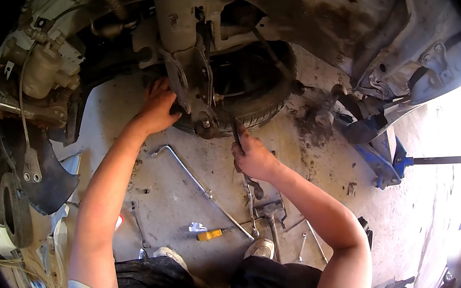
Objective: The person works on the front suspension of a white car in a garage. They use a wrench to loosen bolts on the suspension assembly, retrieve a hammer from a tool cabinet, and then use the hammer to strike the wrench and the suspension components to loosen them further.
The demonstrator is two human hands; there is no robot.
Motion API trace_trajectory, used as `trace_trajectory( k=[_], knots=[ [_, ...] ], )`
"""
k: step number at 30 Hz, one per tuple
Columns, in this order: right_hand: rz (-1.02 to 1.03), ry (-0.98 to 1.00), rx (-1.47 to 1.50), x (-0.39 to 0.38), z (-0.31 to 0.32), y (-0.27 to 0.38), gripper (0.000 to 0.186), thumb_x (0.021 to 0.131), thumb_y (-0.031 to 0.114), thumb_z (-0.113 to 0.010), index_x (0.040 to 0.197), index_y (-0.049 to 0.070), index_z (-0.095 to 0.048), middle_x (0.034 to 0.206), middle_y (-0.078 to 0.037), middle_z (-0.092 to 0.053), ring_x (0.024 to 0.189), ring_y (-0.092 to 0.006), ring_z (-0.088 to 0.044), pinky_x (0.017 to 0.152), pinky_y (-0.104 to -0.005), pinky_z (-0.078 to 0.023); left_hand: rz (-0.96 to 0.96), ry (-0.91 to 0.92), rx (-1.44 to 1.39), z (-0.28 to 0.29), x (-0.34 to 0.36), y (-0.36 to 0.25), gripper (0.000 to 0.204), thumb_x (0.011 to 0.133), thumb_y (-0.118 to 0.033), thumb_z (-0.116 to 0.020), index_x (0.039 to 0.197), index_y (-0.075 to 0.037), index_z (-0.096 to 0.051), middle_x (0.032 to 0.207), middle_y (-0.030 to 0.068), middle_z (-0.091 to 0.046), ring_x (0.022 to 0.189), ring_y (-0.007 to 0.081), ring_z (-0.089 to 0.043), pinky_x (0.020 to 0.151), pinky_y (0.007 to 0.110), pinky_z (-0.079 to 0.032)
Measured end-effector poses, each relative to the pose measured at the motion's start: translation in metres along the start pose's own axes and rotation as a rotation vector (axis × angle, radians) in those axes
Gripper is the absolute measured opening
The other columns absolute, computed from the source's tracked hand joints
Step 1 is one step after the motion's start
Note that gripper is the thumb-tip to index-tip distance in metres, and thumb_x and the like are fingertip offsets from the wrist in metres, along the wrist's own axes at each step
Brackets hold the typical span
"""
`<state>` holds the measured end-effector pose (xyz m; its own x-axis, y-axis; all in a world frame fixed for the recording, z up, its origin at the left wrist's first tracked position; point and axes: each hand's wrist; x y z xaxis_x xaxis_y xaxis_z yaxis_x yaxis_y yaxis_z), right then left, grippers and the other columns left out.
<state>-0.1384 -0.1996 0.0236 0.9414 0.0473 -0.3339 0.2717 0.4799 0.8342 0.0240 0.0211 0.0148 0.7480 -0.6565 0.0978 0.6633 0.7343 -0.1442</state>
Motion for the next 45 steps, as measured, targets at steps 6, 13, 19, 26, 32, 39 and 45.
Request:
trace_trajectory(
  k=[6, 13, 19, 26, 32, 39, 45],
  knots=[
    [-0.116, -0.026, 0.131, -0.003, 0.023, 0.011, 0.055, 0.094, 0.011, -0.046, 0.145, 0.004, -0.027, 0.057, -0.002, -0.05, 0.049, -0.0121, -0.05, 0.047, -0.0286, -0.043, -0.002, -0.018, 0.019, -0.003, 0.002, -0.003, 0.063, 0.068, -0.016, -0.076, 0.124, -0.004, -0.048, 0.135, 0.018, -0.039, 0.132, 0.0332, -0.032, 0.11, 0.052, -0.023],
    [0.092, 0.058, -0.059, 0.005, 0.051, 0.031, 0.023, 0.091, 0.014, -0.048, 0.1, -0.005, -0.059, 0.061, -0.008, -0.054, 0.055, -0.0174, -0.056, 0.053, -0.0333, -0.049, 0.009, -0.022, -0.007, -0.003, 0.002, -0.001, 0.042, 0.069, -0.022, -0.076, 0.103, -0.002, -0.062, 0.135, 0.0171, -0.04, 0.133, 0.0339, -0.029, 0.111, 0.051, -0.021],
    [-0.295, 0.153, 0.26, 0.035, 0.086, 0.08, 0.024, 0.09, 0.016, -0.049, 0.073, 0.001, -0.056, 0.06, -0.008, -0.052, 0.035, -0.0149, -0.046, 0.031, -0.0303, -0.039, 0.02, -0.009, 0.0, -0.004, 0.003, -0.003, 0.046, 0.068, -0.021, -0.076, 0.108, -0.005, -0.062, 0.135, 0.0143, -0.039, 0.132, 0.0338, -0.029, 0.111, 0.051, -0.021],
    [0.71, 0.125, -0.844, 0.03, 0.072, 0.04, 0.029, 0.088, 0.021, -0.051, 0.098, -0.004, -0.06, 0.094, -0.02, -0.061, 0.082, -0.0341, -0.061, 0.074, -0.0392, -0.051, -0.023, -0.038, -0.01, -0.005, 0.002, -0.003, 0.059, 0.069, -0.017, -0.075, 0.121, -0.005, -0.051, 0.132, 0.0175, -0.041, 0.131, 0.0335, -0.032, 0.11, 0.054, -0.022],
    [-0.049, 0.041, -0.38, 0.01, 0.04, 0.058, 0.036, 0.084, 0.025, -0.057, 0.098, -0.007, -0.057, 0.091, -0.029, -0.061, 0.091, -0.0391, -0.061, 0.08, -0.0439, -0.048, -0.034, -0.021, -0.009, -0.004, 0.0, 0.002, 0.053, 0.07, -0.016, -0.074, 0.118, -0.006, -0.054, 0.134, 0.0167, -0.041, 0.131, 0.0335, -0.031, 0.111, 0.053, -0.02],
    [0.219, -0.038, -0.601, 0.017, 0.013, 0.019, 0.033, 0.086, 0.023, -0.053, 0.1, -0.007, -0.056, 0.083, -0.027, -0.061, 0.08, -0.0391, -0.062, 0.073, -0.0446, -0.049, -0.002, 0.015, -0.012, -0.004, 0.003, 0.006, 0.051, 0.07, -0.017, -0.074, 0.116, -0.006, -0.056, 0.135, 0.0177, -0.041, 0.131, 0.0352, -0.032, 0.11, 0.053, -0.021],
    [0.153, -0.102, -0.426, 0.012, -0.026, -0.023, 0.078, 0.084, 0.013, -0.049, 0.144, -0.008, -0.004, 0.066, -0.023, -0.061, 0.059, -0.0395, -0.061, 0.056, -0.0455, -0.051, 0.017, 0.127, -0.156, -0.003, -0.001, 0.001, 0.057, 0.075, -0.023, -0.071, 0.123, 0.003, -0.053, 0.138, 0.0262, -0.039, 0.132, 0.0439, -0.028, 0.113, 0.05, -0.016]
  ],
)
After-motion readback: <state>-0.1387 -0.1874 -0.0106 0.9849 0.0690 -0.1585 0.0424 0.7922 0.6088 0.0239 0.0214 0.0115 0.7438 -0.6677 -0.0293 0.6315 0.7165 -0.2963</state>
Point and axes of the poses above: each hand's wrist, its own x-axis towards the middle knuckle, its own z-axis out of the back of the hand, y = z × x
